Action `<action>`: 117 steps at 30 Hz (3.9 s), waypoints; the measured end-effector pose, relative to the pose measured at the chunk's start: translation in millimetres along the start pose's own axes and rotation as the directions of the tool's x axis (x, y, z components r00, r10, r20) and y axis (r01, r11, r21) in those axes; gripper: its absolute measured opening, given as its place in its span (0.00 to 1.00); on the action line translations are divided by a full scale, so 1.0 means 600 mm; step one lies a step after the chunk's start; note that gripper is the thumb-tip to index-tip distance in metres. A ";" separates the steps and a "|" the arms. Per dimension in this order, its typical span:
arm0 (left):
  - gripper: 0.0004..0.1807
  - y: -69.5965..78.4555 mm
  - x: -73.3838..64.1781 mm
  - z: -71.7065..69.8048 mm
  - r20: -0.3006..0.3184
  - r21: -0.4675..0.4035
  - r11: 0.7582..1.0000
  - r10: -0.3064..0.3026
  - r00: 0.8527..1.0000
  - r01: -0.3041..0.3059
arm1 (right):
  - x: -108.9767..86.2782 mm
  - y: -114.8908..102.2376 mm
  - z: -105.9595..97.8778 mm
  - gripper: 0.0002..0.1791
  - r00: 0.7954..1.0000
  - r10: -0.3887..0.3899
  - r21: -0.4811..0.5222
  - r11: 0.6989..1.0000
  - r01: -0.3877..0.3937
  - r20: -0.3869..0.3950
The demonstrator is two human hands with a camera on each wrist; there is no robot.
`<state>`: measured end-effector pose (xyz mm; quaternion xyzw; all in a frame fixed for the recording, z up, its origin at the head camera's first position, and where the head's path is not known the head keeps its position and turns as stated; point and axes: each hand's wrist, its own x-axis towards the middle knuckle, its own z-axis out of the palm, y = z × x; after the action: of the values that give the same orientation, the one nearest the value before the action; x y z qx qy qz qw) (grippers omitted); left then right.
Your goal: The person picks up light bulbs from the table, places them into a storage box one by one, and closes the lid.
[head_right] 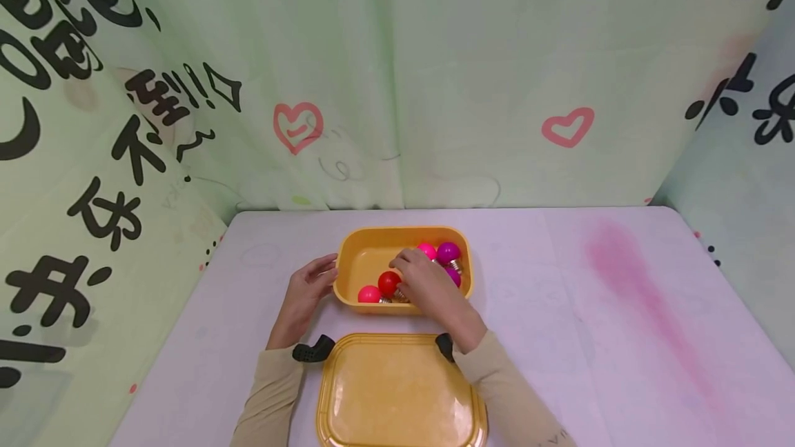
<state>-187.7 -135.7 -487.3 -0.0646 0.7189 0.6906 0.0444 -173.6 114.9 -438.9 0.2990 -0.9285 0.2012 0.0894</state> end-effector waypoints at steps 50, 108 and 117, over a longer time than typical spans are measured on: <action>0.23 0.026 -0.096 -0.056 0.066 0.085 0.996 -0.023 0.998 0.017 | -0.143 0.020 -0.107 0.20 0.973 0.228 0.111 0.968 -0.225 -0.020; 0.20 -0.008 -0.201 -0.043 0.098 0.274 0.938 -0.247 0.964 0.213 | -0.236 0.021 -0.050 0.19 0.814 0.461 0.424 0.697 -0.578 0.352; 0.20 0.002 -0.196 -0.051 0.067 0.227 0.952 -0.223 0.972 0.203 | -0.229 0.026 -0.077 0.21 0.802 0.439 0.555 0.578 -0.598 0.406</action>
<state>-70.7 -162.2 -466.9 -0.1049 0.7765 0.6008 0.1584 -69.9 217.4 -441.2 0.0447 -0.8452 0.4973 -0.1906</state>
